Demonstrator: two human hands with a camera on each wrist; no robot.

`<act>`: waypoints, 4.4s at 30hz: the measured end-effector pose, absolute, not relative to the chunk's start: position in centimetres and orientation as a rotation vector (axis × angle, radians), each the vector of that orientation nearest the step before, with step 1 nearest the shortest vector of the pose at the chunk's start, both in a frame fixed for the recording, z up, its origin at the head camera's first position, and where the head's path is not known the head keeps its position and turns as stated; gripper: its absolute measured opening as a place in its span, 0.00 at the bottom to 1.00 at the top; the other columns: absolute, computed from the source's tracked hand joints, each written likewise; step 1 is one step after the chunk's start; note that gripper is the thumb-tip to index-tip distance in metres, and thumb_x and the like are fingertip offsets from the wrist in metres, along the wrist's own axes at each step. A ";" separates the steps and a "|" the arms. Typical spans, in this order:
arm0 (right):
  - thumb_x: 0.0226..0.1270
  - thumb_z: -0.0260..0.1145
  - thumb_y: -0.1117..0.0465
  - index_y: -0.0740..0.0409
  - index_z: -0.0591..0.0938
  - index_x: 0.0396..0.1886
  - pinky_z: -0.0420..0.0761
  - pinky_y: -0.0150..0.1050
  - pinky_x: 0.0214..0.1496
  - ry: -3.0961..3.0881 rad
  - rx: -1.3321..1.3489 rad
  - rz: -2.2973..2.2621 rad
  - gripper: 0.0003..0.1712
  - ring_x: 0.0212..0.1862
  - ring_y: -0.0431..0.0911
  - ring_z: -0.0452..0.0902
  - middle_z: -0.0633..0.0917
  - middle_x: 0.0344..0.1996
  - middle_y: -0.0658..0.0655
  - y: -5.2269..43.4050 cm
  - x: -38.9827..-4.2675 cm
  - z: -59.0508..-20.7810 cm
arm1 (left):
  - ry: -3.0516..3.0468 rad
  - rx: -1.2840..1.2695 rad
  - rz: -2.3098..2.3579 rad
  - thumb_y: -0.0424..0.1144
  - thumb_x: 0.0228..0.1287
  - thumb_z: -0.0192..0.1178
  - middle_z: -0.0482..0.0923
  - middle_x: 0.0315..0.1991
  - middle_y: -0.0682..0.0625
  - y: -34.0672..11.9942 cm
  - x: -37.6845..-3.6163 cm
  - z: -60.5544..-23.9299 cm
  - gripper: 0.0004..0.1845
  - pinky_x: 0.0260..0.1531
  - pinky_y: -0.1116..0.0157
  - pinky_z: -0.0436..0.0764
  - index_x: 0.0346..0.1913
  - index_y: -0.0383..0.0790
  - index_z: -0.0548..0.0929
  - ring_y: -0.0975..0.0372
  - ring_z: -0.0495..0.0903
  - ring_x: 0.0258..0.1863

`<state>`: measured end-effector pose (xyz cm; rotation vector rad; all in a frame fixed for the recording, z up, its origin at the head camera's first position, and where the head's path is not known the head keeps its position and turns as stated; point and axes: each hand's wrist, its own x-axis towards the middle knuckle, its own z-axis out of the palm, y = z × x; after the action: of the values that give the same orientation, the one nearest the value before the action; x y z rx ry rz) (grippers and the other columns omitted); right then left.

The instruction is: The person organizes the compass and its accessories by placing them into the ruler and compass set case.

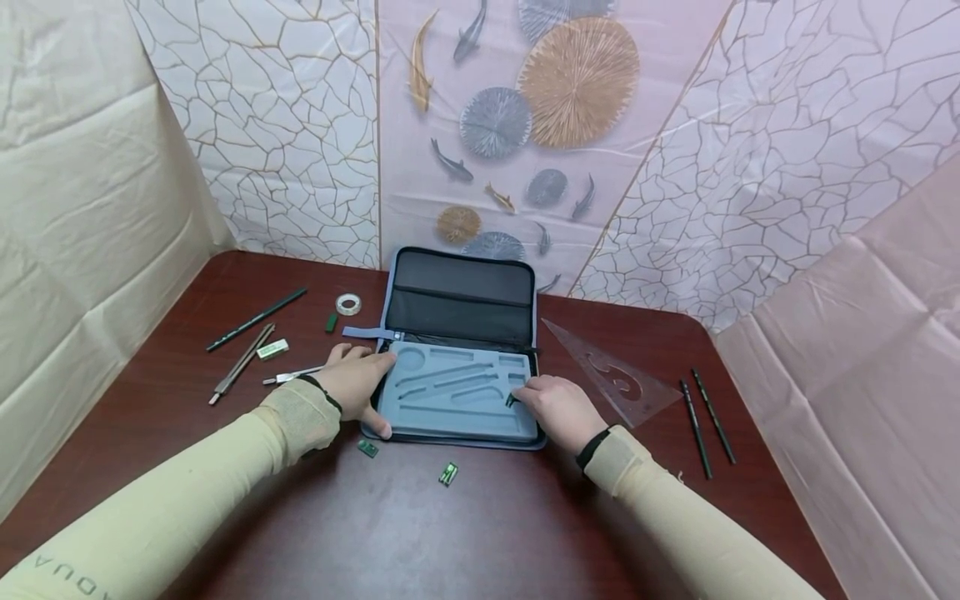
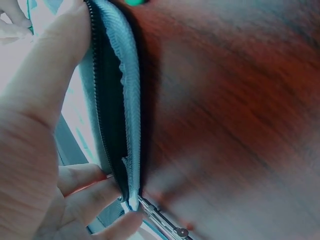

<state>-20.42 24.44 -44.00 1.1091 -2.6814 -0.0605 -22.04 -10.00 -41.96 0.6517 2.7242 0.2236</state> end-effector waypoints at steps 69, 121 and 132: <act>0.67 0.67 0.51 0.48 0.80 0.58 0.76 0.35 0.52 -2.531 1.753 0.161 0.21 0.52 0.39 0.75 0.80 0.52 0.46 17.1 -14.4 -43.5 | 2.745 0.666 0.184 0.74 0.31 0.70 0.62 0.71 0.44 -10.0 -22.2 -42.2 0.68 0.61 0.44 0.50 0.75 0.39 0.57 0.47 0.61 0.62; 0.68 0.64 0.61 0.48 0.84 0.49 0.76 0.30 0.47 -2.429 1.702 0.084 0.12 0.45 0.37 0.76 0.81 0.41 0.44 17.1 -15.3 -43.4 | 2.767 0.670 0.240 0.70 0.33 0.73 0.65 0.69 0.44 -10.1 -21.9 -42.3 0.66 0.60 0.44 0.49 0.74 0.39 0.58 0.46 0.60 0.62; 0.63 0.69 0.64 0.54 0.85 0.46 0.79 0.37 0.45 -2.505 1.409 0.130 0.11 0.42 0.42 0.79 0.82 0.38 0.48 20.7 -19.6 -42.2 | 2.767 0.674 0.229 0.71 0.32 0.72 0.64 0.69 0.44 -10.1 -21.8 -42.1 0.67 0.60 0.44 0.49 0.74 0.39 0.58 0.46 0.60 0.62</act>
<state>-19.61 20.74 -42.18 1.4094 -2.5055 0.1297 -21.79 -10.06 -42.13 0.6737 2.7672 0.2289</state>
